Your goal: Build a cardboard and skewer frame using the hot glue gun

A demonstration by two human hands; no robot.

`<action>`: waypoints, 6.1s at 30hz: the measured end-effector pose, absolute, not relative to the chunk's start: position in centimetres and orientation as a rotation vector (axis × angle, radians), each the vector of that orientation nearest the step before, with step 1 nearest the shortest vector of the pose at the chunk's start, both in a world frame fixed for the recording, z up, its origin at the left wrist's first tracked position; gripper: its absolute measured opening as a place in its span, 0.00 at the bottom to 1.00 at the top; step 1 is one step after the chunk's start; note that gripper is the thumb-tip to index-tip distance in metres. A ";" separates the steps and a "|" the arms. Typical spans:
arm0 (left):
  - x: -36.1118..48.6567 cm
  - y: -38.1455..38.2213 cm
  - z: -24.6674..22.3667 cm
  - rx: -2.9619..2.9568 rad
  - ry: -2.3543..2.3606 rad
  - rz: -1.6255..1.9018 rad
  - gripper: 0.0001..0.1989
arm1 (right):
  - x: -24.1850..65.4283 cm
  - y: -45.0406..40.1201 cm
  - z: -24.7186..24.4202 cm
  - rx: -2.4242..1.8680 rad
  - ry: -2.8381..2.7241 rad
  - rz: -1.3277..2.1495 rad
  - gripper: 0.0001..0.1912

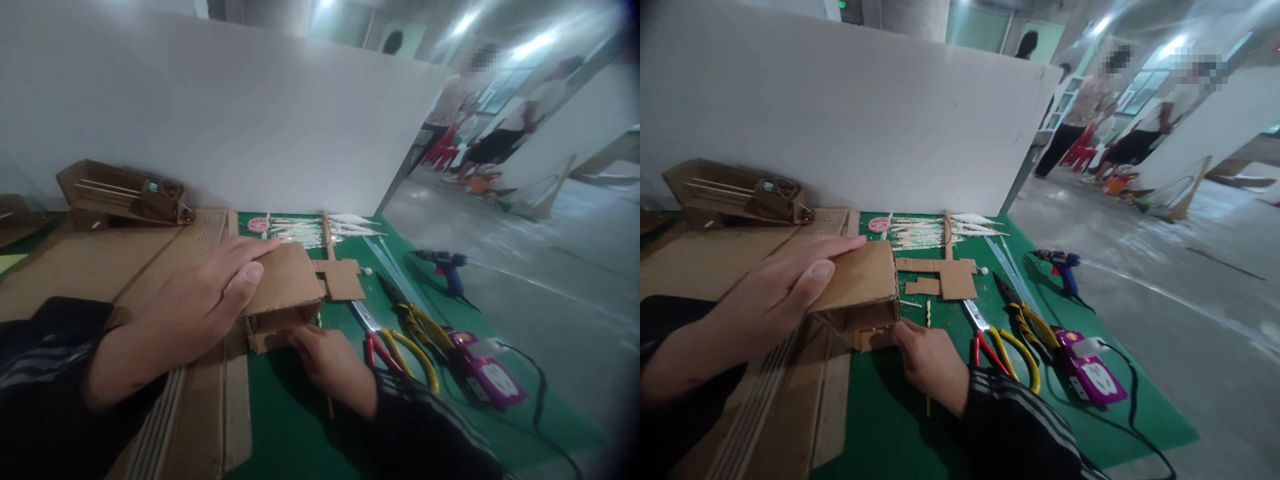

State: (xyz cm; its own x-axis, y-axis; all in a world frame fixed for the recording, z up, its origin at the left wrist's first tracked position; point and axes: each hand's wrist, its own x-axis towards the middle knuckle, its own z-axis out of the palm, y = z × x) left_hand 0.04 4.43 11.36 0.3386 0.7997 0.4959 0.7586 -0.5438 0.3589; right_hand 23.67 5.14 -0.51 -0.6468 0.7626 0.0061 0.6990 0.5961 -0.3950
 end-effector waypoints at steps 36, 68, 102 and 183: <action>0.3 4.2 11.8 2.438 1.488 0.948 0.19 | 23.6 4.9 0.7 -1.171 -2.703 0.490 0.06; 0.3 4.2 11.9 2.410 1.479 0.947 0.19 | 23.6 5.1 0.6 -1.139 -2.644 0.607 0.06; 0.2 4.2 11.5 2.486 1.466 0.993 0.19 | 24.4 5.0 1.7 -1.018 -2.677 0.670 0.06; 0.5 4.0 12.3 2.412 1.497 0.912 0.19 | 24.6 7.9 -1.1 -1.195 -2.141 0.654 0.07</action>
